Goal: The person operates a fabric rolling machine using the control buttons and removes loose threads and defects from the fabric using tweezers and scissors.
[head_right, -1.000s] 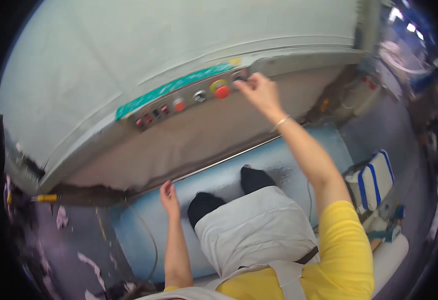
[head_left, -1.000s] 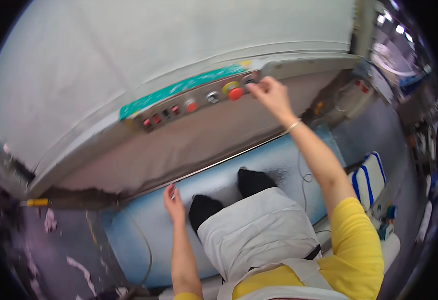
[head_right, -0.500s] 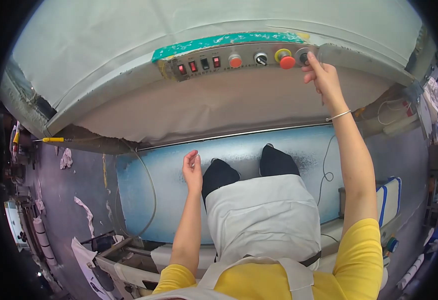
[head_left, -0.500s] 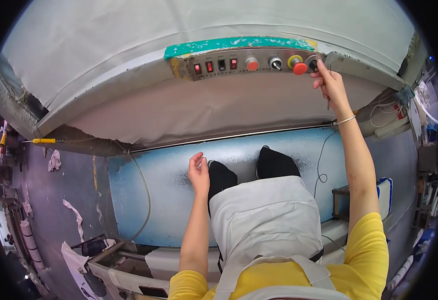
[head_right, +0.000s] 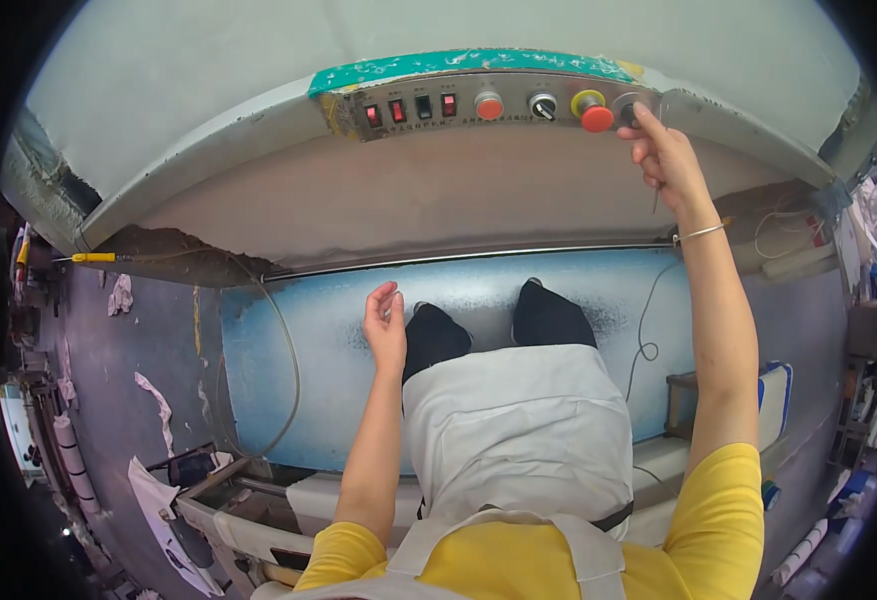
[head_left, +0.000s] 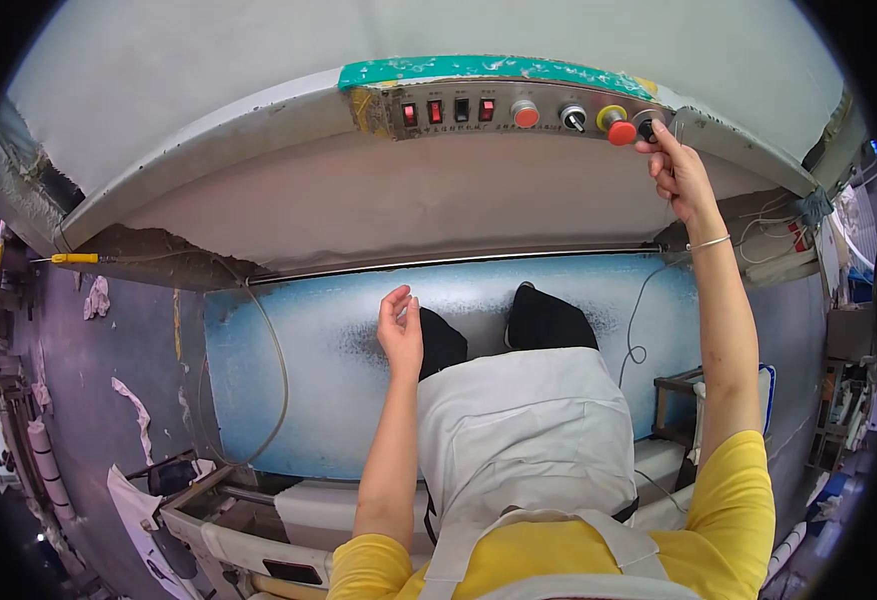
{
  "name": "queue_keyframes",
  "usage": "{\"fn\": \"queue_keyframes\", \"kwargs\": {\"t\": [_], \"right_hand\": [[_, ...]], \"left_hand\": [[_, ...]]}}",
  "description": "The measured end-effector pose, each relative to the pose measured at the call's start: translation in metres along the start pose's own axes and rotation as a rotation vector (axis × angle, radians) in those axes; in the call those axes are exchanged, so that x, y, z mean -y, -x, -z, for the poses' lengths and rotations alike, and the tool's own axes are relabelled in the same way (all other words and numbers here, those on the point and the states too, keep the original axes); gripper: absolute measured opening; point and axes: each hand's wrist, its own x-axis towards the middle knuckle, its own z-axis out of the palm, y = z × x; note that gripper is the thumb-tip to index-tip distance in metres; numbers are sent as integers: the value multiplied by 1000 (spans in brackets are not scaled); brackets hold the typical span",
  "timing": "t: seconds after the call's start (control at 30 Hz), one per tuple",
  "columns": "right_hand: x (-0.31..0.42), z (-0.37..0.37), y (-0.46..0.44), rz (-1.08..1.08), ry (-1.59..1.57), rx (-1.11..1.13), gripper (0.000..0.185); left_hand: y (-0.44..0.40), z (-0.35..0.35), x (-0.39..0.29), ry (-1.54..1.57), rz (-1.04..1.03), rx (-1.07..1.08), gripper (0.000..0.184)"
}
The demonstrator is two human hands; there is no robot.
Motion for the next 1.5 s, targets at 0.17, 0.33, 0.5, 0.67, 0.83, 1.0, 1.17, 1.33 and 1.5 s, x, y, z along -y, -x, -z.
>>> {"fn": "queue_keyframes", "kwargs": {"t": [0.17,0.33,0.5,0.67,0.83,1.0,1.17,1.33,1.5], "right_hand": [[-9,-2,-10,487,759,-338,41],[-33,-23,9,607,704,-488,39],[-162,-124,20,149,717,53,31],[-197,-260,-20,-244,-69,463,27],[-199,-325,-91,-358,-598,284,24],[-231,-304,-80,-185,-459,412,25],[-248,-278,-47,-57,-317,534,23],[-243,-280,-50,-45,-321,521,22],[-245,-267,-52,-63,-181,567,19]], "left_hand": [[-3,0,-1,9,13,-6,26],[-9,-5,8,23,57,-6,27],[-16,-20,1,64,124,-36,27],[-21,-33,7,114,123,-67,29],[-33,-40,8,125,138,-113,32],[-76,-52,3,122,57,-161,39],[-123,-90,4,68,-32,-176,42],[-163,-126,12,-305,-295,-341,32],[-166,-121,19,-103,-113,-241,27]]}}
